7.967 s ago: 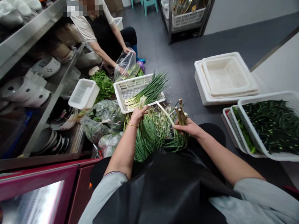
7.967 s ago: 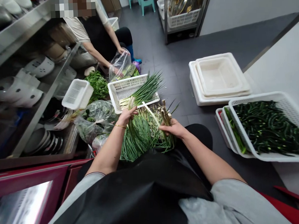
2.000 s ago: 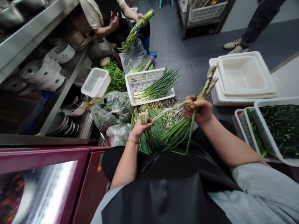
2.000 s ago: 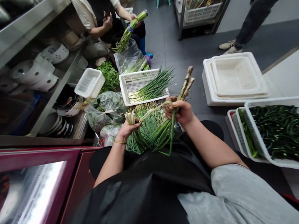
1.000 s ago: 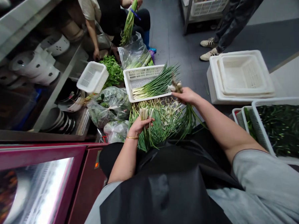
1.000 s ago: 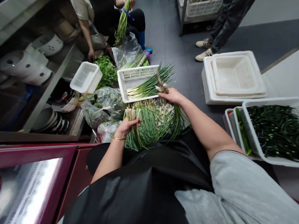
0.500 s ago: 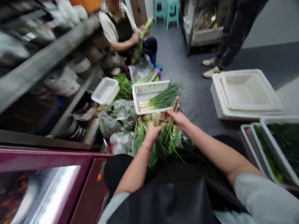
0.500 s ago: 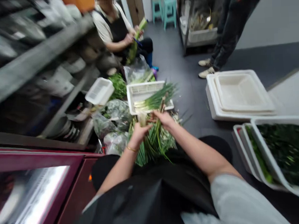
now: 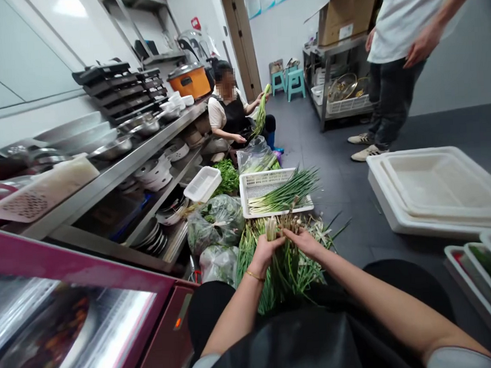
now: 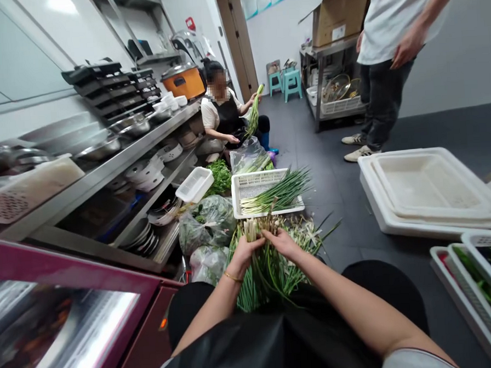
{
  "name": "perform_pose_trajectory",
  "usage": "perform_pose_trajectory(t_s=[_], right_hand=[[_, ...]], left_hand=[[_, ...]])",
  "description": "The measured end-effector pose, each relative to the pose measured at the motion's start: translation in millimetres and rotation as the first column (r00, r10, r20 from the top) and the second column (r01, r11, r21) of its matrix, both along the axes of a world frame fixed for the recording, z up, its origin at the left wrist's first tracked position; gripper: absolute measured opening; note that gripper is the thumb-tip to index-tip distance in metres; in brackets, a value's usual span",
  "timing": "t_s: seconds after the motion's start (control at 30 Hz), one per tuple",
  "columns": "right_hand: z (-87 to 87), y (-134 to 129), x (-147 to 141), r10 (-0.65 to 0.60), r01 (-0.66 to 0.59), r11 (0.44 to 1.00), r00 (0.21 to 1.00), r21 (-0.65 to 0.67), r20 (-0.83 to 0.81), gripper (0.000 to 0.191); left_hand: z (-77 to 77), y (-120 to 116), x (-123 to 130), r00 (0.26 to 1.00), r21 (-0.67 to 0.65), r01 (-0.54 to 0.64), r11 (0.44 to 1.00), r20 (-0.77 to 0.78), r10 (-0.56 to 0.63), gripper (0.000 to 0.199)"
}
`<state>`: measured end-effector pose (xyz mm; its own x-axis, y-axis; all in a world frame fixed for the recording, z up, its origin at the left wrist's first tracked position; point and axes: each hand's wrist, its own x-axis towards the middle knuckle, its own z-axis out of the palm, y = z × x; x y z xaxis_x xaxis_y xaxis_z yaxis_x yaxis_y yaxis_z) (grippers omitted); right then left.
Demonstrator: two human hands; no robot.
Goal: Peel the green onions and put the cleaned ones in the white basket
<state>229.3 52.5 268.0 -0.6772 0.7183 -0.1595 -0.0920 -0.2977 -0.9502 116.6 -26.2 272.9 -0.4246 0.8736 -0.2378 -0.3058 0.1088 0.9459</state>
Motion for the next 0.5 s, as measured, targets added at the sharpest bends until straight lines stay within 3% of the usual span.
perform_pose_trajectory(t_s=[0.1,0.17,0.3,0.37,0.43,0.5], right_hand=[[-2.6,1.8,20.3,0.079,-0.077,0.996,0.996,-0.039,0.05,0.048],[0.8,8.8,32.4,0.066,-0.062,0.997,0.996,-0.052,0.067,0.047],[9.3,28.1,39.5,-0.179,0.178,0.984,0.977,0.018,0.117,0.042],[10.8,30.4,32.2,-0.121,0.097,0.985,0.977,0.142,0.176,0.041],[10.6,26.6,20.7,0.021,-0.092,0.966,0.961,0.244,0.276,0.036],[9.9,21.1,10.8,0.105,-0.201,0.945,0.934,0.257,0.342,0.031]], left_hand=[[7.2,-4.7,-2.9,0.999,-0.028,-0.046,0.999,0.019,0.047,0.046],[10.7,-7.0,-6.9,0.999,-0.063,-0.029,0.998,0.017,0.03,0.046],[13.9,-3.0,-16.0,0.992,-0.124,0.069,0.99,0.115,-0.055,0.048],[14.7,3.2,-17.4,0.993,-0.121,0.045,0.992,0.111,-0.032,0.046],[15.9,10.3,-16.8,0.996,-0.109,-0.031,0.994,0.077,0.039,0.044],[17.2,15.7,-16.4,0.993,-0.094,-0.111,0.989,0.037,0.115,0.042]])
